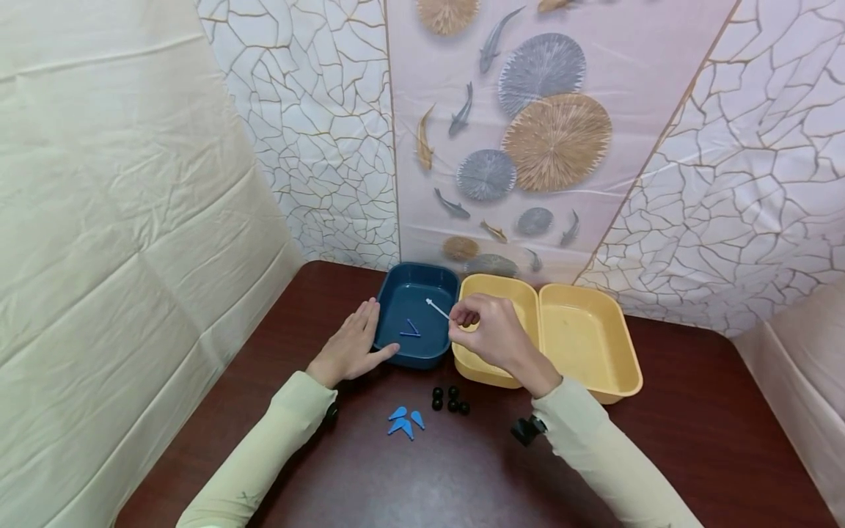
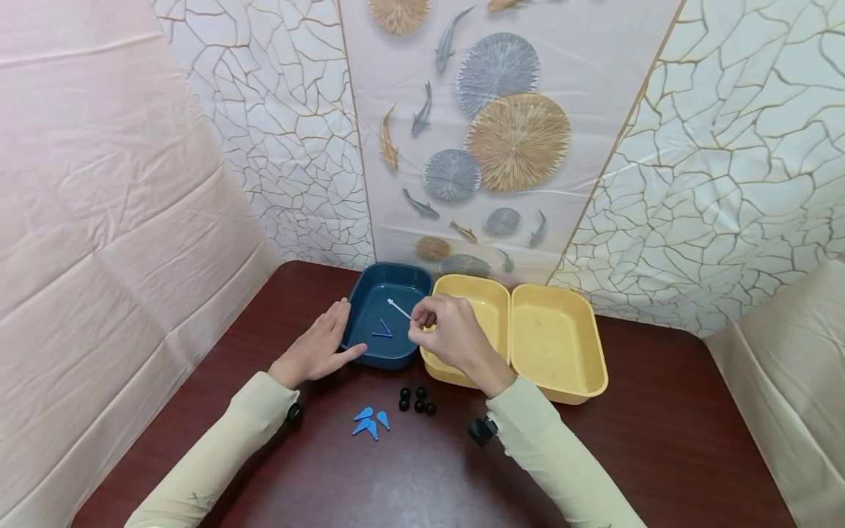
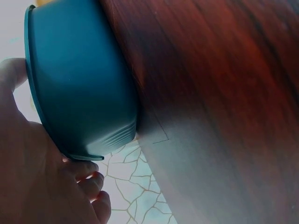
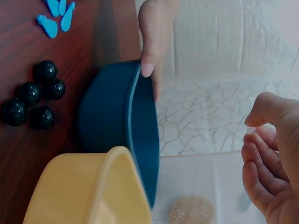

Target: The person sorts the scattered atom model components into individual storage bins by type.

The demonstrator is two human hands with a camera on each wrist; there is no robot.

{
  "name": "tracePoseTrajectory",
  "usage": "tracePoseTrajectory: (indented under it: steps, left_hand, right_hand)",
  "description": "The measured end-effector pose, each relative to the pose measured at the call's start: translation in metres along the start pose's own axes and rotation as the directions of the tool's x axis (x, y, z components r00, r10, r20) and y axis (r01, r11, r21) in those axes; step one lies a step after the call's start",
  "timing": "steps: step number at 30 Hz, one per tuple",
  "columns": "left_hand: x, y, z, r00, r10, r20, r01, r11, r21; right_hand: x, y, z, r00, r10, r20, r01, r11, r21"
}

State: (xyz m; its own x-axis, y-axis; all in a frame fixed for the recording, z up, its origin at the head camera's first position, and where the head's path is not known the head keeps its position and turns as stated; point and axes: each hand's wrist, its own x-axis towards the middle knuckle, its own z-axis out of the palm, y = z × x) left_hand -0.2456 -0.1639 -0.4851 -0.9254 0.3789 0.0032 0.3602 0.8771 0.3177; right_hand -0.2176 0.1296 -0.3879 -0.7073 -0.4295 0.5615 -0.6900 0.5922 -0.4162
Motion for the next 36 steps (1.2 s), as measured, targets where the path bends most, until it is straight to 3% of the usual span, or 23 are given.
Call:
tracePoseTrajectory:
  steps: [11, 21, 27, 36]
  left_hand:
    - [0.001, 0.002, 0.000, 1.000, -0.010, 0.007, 0.010, 1.000, -0.003]
    - [0.000, 0.002, 0.001, 1.000, -0.022, 0.007, 0.022, 1.000, -0.018]
    - [-0.001, 0.002, 0.001, 1.000, -0.014, -0.001, 0.014, 1.000, -0.020]
    - [0.001, 0.000, 0.003, 1.000, -0.001, -0.011, 0.001, 1.000, -0.014]
  right_hand:
    - [0.005, 0.035, 0.035, 0.993, 0.118, 0.017, -0.118, 0.992, 0.048]
    - [0.014, 0.052, 0.074, 0.973, 0.202, 0.108, -0.206, 0.978, 0.027]
    - [0.023, 0.057, 0.090, 0.951, 0.222, 0.215, -0.226, 0.974, -0.005]
    - [0.036, 0.057, 0.106, 0.903, 0.275, 0.330, -0.241, 0.960, -0.140]
